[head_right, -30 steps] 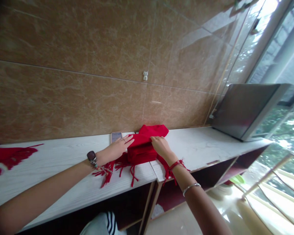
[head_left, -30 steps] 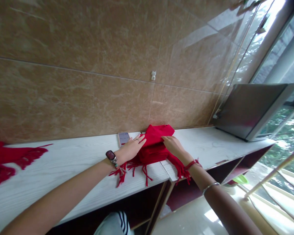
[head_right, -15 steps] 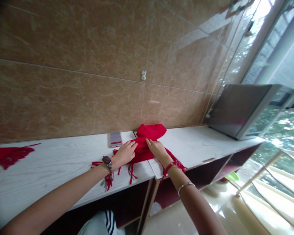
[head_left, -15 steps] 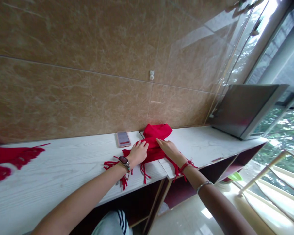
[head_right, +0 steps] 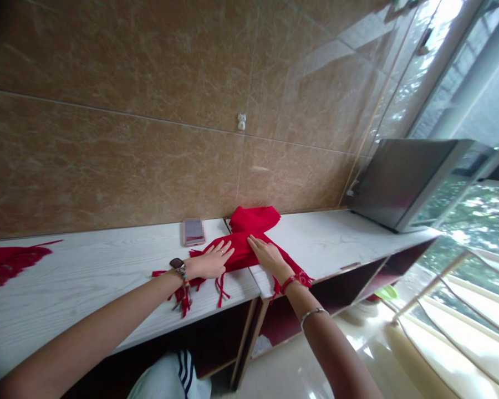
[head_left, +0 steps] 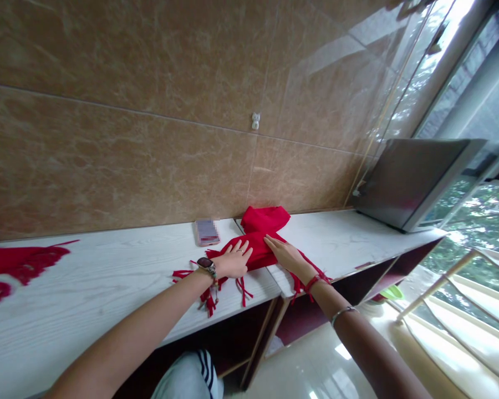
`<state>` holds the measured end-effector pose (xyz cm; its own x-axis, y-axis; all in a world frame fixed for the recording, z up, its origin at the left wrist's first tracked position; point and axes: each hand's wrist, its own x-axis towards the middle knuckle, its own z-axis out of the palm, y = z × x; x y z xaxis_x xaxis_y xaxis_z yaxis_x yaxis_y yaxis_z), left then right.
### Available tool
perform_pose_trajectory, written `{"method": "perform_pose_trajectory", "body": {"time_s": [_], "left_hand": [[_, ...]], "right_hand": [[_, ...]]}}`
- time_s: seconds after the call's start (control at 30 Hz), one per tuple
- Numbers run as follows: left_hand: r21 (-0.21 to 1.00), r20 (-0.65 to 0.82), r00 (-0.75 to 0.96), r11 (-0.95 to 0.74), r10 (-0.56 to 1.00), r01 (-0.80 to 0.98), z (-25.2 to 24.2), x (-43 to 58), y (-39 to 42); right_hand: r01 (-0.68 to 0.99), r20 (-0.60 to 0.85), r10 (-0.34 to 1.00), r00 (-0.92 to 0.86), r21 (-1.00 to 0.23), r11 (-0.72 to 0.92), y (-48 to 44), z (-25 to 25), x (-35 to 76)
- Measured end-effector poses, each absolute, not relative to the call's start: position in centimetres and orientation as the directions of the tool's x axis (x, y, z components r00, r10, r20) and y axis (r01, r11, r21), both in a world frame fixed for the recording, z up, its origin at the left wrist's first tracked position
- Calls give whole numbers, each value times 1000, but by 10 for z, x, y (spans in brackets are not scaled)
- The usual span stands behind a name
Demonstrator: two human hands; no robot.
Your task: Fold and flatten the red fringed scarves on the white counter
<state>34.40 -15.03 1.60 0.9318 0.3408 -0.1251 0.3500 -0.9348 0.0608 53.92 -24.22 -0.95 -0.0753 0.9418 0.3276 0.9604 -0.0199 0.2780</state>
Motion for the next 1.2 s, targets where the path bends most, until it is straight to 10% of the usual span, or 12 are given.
{"method": "perform_pose_trajectory", "body": {"time_s": [0.23, 0.67, 0.97, 1.2], "left_hand": [[84, 162, 890, -905, 425, 417, 25, 353, -151], [23, 188, 902, -920, 388, 391, 10, 352, -136], [-67, 290, 908, -940, 303, 336, 16, 352, -142], [-152, 292, 900, -914, 323, 377, 11, 354, -144]], "right_hand": [[974, 299, 953, -41, 226, -28, -243, -4, 536], [967, 362, 903, -231, 192, 170, -225, 17, 523], [998, 340, 940, -20, -42, 36, -228, 28, 525], [974, 321, 927, -196, 170, 147, -232, 12, 529]]}}
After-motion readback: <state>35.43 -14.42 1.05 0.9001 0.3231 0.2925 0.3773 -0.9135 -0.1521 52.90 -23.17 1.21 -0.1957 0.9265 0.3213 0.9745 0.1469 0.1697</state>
